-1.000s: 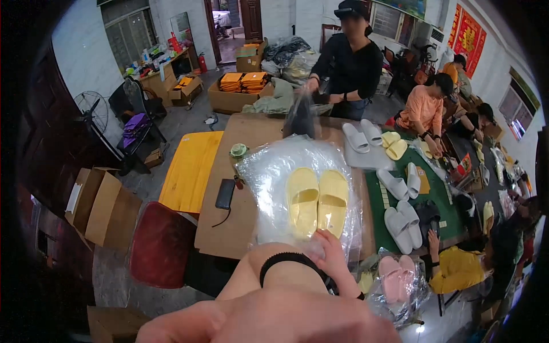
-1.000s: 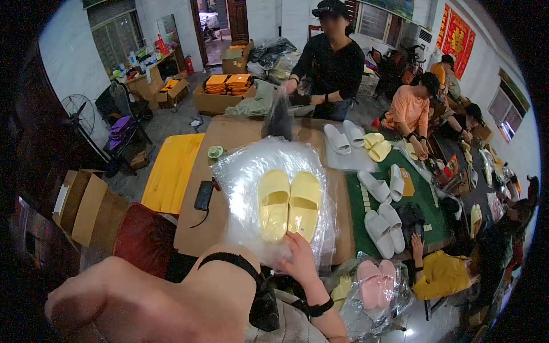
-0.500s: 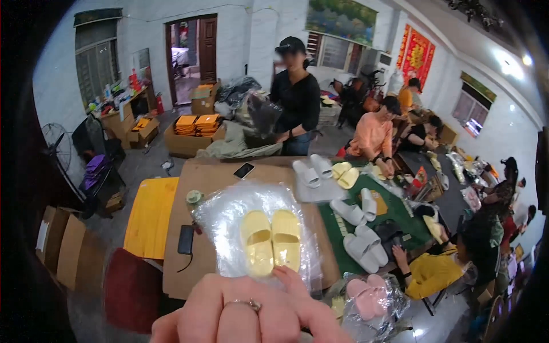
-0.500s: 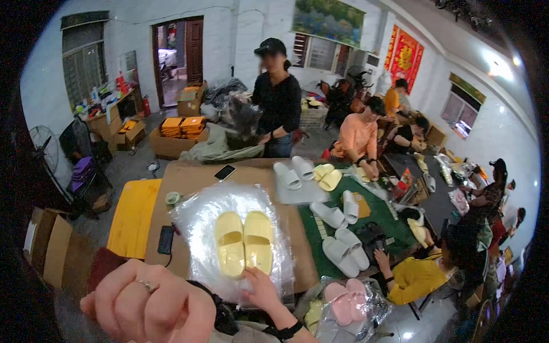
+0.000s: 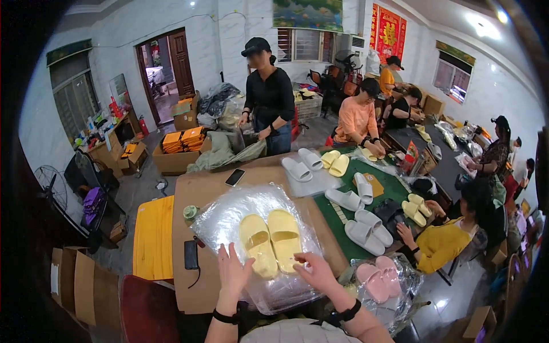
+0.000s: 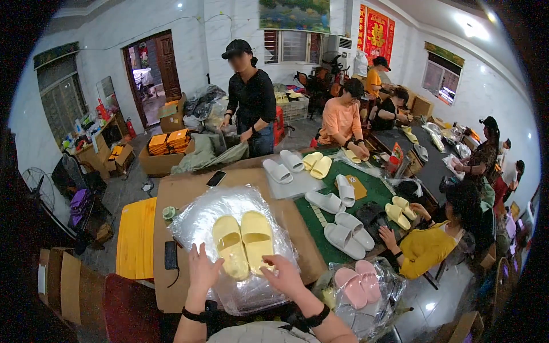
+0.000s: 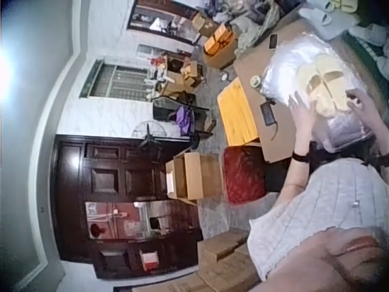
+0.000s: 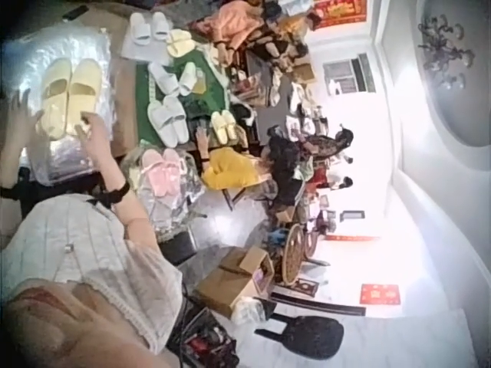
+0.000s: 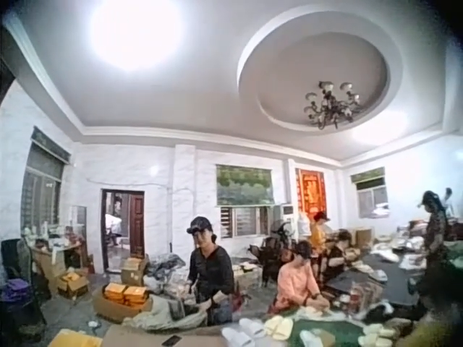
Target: Sort and organize finished shoes of different colors and styles for packaging.
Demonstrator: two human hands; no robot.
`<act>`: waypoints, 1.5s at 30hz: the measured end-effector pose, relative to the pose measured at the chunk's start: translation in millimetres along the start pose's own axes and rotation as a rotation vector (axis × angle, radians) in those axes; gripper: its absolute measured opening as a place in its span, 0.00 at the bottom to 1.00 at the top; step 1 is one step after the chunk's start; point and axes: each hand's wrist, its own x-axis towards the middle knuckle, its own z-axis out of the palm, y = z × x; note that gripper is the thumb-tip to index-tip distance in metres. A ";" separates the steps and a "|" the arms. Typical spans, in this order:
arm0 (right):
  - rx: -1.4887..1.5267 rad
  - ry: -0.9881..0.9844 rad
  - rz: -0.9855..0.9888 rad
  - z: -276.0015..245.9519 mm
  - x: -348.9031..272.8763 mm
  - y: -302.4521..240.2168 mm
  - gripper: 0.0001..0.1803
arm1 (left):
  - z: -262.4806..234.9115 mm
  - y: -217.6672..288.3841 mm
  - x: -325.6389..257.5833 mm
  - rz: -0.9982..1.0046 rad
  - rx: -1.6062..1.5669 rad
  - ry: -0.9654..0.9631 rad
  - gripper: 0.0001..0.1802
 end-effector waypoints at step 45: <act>-0.570 0.316 -0.003 129.6 96.3 37.0 0.10 | 75.0 -46.7 -33.0 0.133 -0.148 -0.122 0.54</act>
